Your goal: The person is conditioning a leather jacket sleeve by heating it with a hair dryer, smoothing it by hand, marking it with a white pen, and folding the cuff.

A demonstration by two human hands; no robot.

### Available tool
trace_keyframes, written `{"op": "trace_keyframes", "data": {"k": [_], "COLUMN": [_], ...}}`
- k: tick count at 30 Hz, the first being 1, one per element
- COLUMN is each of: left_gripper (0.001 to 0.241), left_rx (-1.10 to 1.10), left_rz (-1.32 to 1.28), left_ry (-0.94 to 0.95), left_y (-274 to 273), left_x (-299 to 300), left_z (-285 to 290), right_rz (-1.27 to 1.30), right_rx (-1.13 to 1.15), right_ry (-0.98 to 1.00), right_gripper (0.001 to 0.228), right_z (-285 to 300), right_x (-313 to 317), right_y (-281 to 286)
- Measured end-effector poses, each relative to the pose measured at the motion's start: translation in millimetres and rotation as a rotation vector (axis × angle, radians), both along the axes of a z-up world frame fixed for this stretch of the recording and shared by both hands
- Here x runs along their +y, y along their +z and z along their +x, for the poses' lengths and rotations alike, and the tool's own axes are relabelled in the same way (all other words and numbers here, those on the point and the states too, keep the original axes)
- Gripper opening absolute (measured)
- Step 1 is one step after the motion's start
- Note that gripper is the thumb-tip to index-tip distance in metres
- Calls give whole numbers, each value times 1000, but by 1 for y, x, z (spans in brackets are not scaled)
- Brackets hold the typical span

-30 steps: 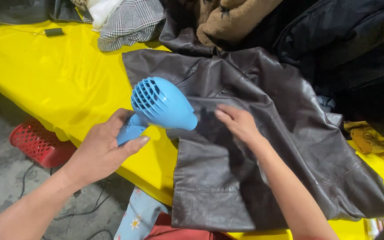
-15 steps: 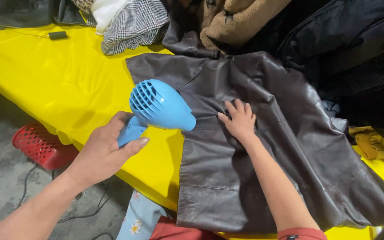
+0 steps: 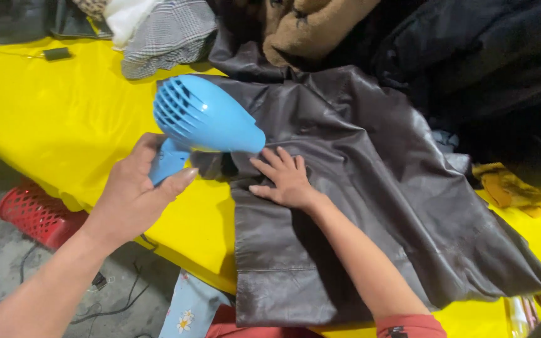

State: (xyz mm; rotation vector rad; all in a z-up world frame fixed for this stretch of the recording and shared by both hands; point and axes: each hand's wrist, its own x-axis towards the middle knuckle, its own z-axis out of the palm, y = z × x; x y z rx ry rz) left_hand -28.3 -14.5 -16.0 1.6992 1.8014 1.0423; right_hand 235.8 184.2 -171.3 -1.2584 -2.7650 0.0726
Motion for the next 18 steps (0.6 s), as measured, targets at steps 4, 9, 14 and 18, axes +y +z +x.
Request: {"op": "trace_keyframes", "data": {"k": [4,9,14,18], "left_gripper": [35,38,35,30], "left_rx": [-45,77,92,4], "left_rz": [-277,-272,-248,-349], "left_ry": [-41,-264,-70,-163], "left_y": [14,-4,0,-6], "left_x": [-16,-23,-25,-35], "left_z": [23,26,22,22], "right_rz": [-289,-112,267,-139], "right_rx": [664,467,309,207], "right_ry": [187,-113,65,282], "right_gripper": [51,60,77,76], "right_z": [44,127,161,116], "right_x": [-10,-50,-123,-193], "right_y": [33,27,-41,9]}}
